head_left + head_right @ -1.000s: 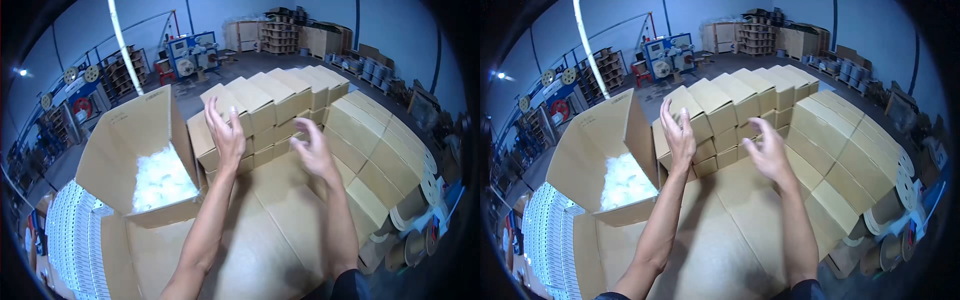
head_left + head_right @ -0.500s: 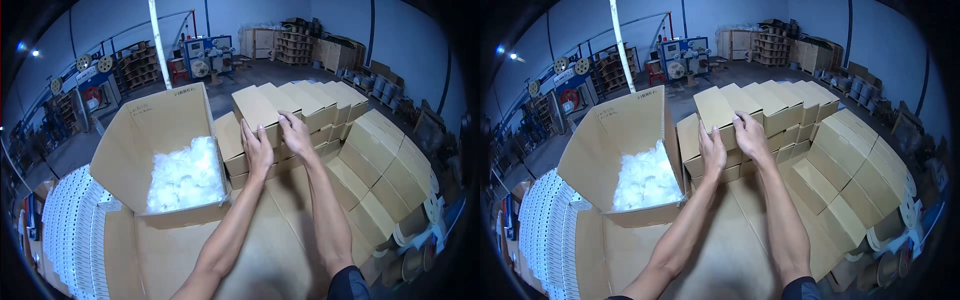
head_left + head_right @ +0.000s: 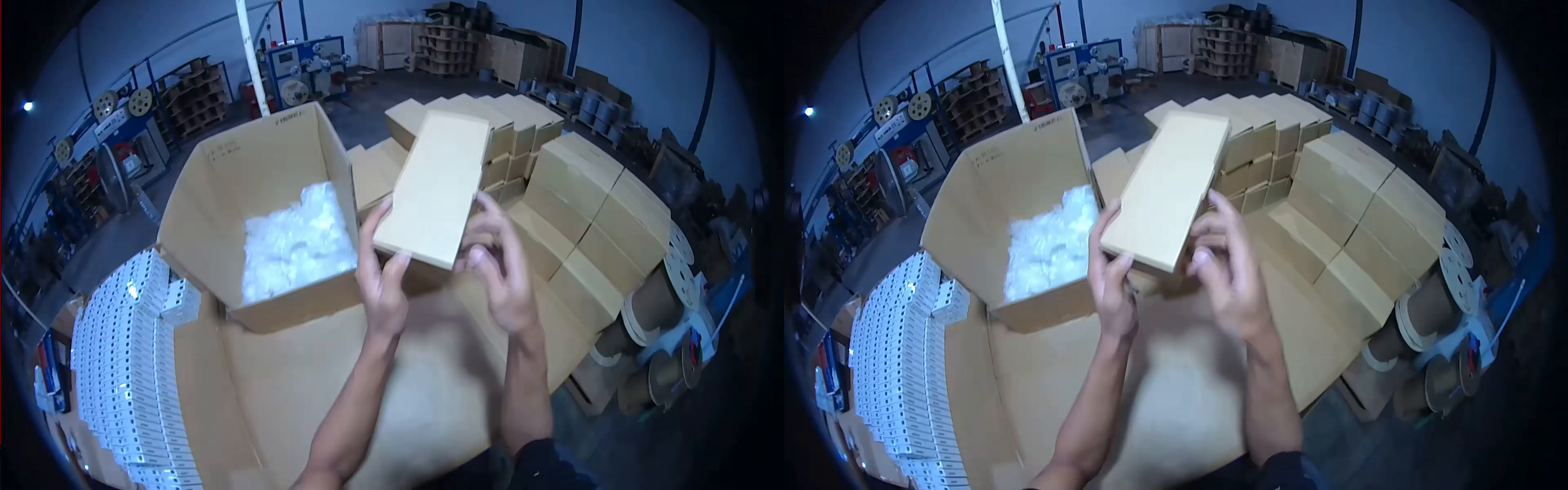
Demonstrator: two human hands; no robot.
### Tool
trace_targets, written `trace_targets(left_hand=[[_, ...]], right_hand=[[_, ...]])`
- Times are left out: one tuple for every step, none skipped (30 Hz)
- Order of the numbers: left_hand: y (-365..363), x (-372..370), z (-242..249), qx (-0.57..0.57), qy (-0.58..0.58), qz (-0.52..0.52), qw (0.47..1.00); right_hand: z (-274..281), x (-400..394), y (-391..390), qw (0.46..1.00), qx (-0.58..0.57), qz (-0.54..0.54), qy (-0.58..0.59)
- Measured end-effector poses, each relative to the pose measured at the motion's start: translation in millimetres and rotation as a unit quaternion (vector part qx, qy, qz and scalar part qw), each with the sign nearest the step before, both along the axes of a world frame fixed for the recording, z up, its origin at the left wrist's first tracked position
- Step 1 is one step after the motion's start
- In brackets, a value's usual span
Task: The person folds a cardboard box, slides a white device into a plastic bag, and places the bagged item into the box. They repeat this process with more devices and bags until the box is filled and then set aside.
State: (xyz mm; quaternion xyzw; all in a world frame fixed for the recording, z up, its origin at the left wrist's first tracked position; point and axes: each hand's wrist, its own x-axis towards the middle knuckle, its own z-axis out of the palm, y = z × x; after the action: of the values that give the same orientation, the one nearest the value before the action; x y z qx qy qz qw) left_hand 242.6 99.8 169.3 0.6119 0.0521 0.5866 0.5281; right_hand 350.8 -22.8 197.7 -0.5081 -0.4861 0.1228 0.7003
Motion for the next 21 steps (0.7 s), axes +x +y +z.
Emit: trace_targets(left_hand=[[-18.0,-22.1,-13.2,-0.062,-0.003,-0.025,0.998],[-28.0,-47.3,-36.7,-0.062,0.024,-0.016,0.998],[-39.1,-71.3,-55.9,-0.09,0.03,-0.007,0.995],[-50.2,-95.1,-74.8,-0.119,0.035,0.001,0.992],[-59.0,-125.2,-95.8,-0.135,0.071,0.019,0.988],[-65.8,-154.2,-114.0,-0.152,0.105,0.038,0.982],[-67.2,-179.2,-129.1,-0.155,0.116,0.045,0.98],[-69.6,-205.2,-143.6,-0.16,0.13,0.053,0.977],[-74.2,-230.1,-158.1,-0.167,0.143,0.063,0.974],[-74.3,-250.1,-172.2,-0.2,0.135,0.07,0.968],[-71.6,-268.4,-185.7,-0.229,0.126,0.077,0.962],[-72.0,-282.9,-190.9,-0.261,0.117,0.085,0.954],[-73.3,-295.3,-196.0,-0.253,0.126,0.112,0.953],[-70.7,-304.6,-200.8,-0.244,0.135,0.137,0.95],[-65.8,-311.2,-202.8,-0.234,0.143,0.16,0.948],[-62.1,-317.2,-206.5,-0.232,0.151,0.166,0.947],[-64.4,-321.3,-209.9,-0.243,0.15,0.178,0.942],[-63.5,-320.8,-209.0,-0.25,0.145,0.19,0.938],[-62.7,-322.2,-208.5,-0.255,0.141,0.202,0.935],[-64.7,-325.8,-205.5,-0.244,0.149,0.193,0.939],[-69.1,-331.0,-200.6,-0.236,0.146,0.181,0.944]], right_hand=[[-21.6,-17.9,-12.3,1.0,-0.008,0.012,0.002],[-39.5,-43.3,-23.5,1.0,-0.019,-0.009,-0.004],[-58.8,-70.5,-32.6,0.999,-0.033,-0.019,-0.002],[-77.7,-97.6,-41.6,0.998,-0.047,-0.028,0.001],[-99.7,-125.7,-52.8,0.997,-0.072,-0.025,0.016],[-117.3,-149.0,-61.0,0.995,-0.102,-0.019,-0.005],[-132.1,-169.1,-65.3,0.991,-0.13,-0.014,-0.025],[-145.0,-185.5,-67.8,0.986,-0.164,0.024,-0.017],[-154.6,-202.5,-72.3,0.978,-0.199,0.065,-0.01],[-158.6,-220.2,-75.0,0.967,-0.228,0.106,0.042],[-157.4,-233.5,-76.0,0.97,-0.208,0.122,-0.012],[-167.2,-244.5,-76.7,0.963,-0.225,0.15,-0.015],[-173.6,-254.8,-78.3,0.953,-0.244,0.179,-0.016],[-176.8,-259.9,-79.7,0.942,-0.25,0.221,-0.036],[-174.2,-259.6,-77.9,0.929,-0.255,0.262,-0.056],[-170.3,-258.1,-78.6,0.914,-0.261,0.302,-0.073],[-162.1,-254.5,-79.6,0.916,-0.229,0.317,-0.093],[-152.8,-242.7,-80.4,0.899,-0.235,0.354,-0.109],[-143.7,-225.9,-81.2,0.881,-0.237,0.389,-0.125],[-134.6,-203.9,-83.1,0.876,-0.282,0.378,-0.096],[-128.3,-179.6,-85.7,0.869,-0.327,0.366,-0.066]])
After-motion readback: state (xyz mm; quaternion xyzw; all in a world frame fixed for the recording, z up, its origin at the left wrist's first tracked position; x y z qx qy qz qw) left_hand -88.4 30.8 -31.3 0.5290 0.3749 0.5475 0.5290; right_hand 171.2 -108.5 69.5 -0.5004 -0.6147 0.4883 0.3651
